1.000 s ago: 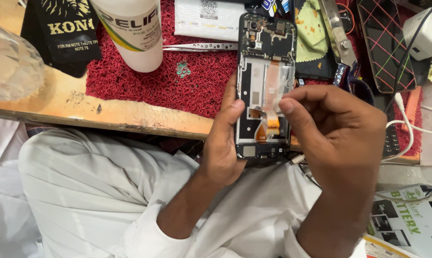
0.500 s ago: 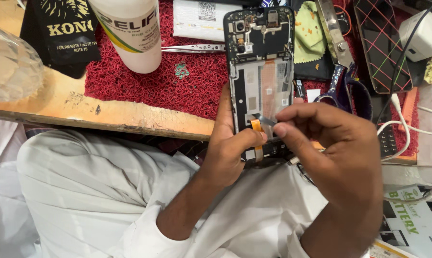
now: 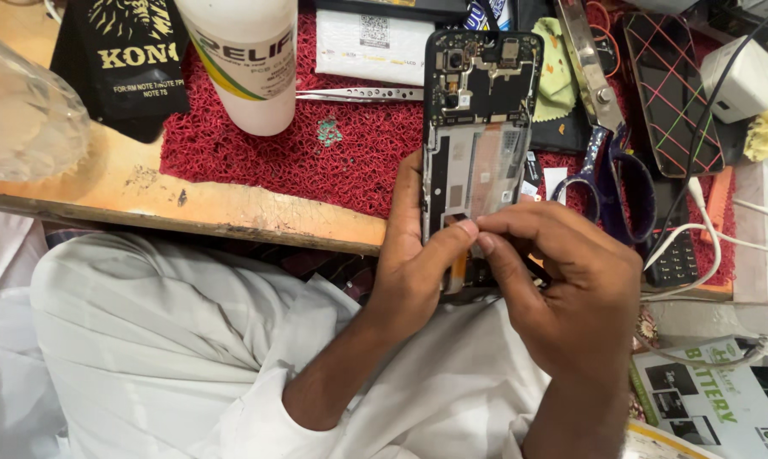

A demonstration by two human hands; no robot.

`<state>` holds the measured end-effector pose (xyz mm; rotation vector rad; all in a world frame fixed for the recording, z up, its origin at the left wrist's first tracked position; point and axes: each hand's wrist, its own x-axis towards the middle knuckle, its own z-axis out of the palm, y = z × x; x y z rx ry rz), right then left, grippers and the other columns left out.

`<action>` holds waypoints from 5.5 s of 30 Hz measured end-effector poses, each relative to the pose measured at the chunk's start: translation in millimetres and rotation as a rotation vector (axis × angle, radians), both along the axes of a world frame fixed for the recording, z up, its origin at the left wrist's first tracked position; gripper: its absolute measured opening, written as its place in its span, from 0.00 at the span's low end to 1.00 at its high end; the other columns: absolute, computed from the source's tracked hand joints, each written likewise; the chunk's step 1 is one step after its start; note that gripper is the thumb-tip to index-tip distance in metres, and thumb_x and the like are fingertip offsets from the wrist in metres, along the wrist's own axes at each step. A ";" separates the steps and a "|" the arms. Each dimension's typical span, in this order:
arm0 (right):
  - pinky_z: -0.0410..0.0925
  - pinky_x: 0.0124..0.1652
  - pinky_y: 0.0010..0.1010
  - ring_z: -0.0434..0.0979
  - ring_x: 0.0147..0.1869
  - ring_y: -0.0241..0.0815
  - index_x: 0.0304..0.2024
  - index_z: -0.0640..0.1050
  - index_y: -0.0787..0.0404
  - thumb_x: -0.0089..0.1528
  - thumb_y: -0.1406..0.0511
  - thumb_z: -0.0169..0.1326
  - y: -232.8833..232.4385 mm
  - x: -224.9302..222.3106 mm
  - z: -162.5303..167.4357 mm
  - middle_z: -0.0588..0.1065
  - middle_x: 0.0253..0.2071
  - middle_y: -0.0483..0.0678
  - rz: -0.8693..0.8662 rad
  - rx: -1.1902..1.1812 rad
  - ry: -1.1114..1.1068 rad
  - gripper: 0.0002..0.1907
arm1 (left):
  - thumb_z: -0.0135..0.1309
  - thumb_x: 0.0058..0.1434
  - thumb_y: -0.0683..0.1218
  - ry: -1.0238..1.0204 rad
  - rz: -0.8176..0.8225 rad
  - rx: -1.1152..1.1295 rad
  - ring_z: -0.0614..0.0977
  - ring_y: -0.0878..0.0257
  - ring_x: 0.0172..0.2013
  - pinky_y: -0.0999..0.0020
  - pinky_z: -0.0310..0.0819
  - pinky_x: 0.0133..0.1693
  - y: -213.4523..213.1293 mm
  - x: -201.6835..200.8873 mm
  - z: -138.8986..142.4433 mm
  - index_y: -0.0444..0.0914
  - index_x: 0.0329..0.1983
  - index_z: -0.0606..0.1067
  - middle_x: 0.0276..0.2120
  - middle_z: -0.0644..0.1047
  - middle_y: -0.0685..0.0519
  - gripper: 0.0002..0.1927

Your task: The person works on a disassembled smartphone, using a prying tool to adjust internal components and ribbon cables. They then wipe the phone's exterior with a white cloth and continue manipulating the internal parts.

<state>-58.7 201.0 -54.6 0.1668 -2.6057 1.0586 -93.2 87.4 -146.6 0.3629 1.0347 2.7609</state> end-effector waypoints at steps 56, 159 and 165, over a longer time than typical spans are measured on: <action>0.64 0.30 0.16 0.70 0.28 0.26 0.41 0.81 0.70 0.62 0.74 0.60 19.5 5.0 -29.1 0.77 0.29 0.44 -0.169 -0.660 -0.368 0.05 | 0.42 0.68 0.35 0.262 0.112 -0.269 0.76 0.61 0.54 0.62 0.71 0.63 6.9 15.0 -10.5 0.30 0.75 0.48 0.61 0.72 0.40 0.33; 0.59 0.31 0.15 0.68 0.30 0.24 0.37 0.79 0.68 0.62 0.73 0.62 35.7 4.6 -29.9 0.74 0.29 0.40 -0.062 -0.621 -0.360 0.04 | 0.28 0.82 0.50 0.233 0.063 -0.067 0.72 0.60 0.62 0.63 0.63 0.69 4.5 11.5 7.9 0.30 0.76 0.49 0.61 0.70 0.42 0.26; 0.62 0.30 0.16 0.71 0.30 0.26 0.37 0.79 0.70 0.63 0.74 0.60 23.9 3.0 -28.7 0.76 0.30 0.44 -0.052 -0.530 -0.285 0.03 | 0.29 0.80 0.49 0.147 0.004 0.026 0.70 0.59 0.66 0.61 0.59 0.73 1.1 10.0 7.2 0.32 0.79 0.48 0.67 0.68 0.42 0.28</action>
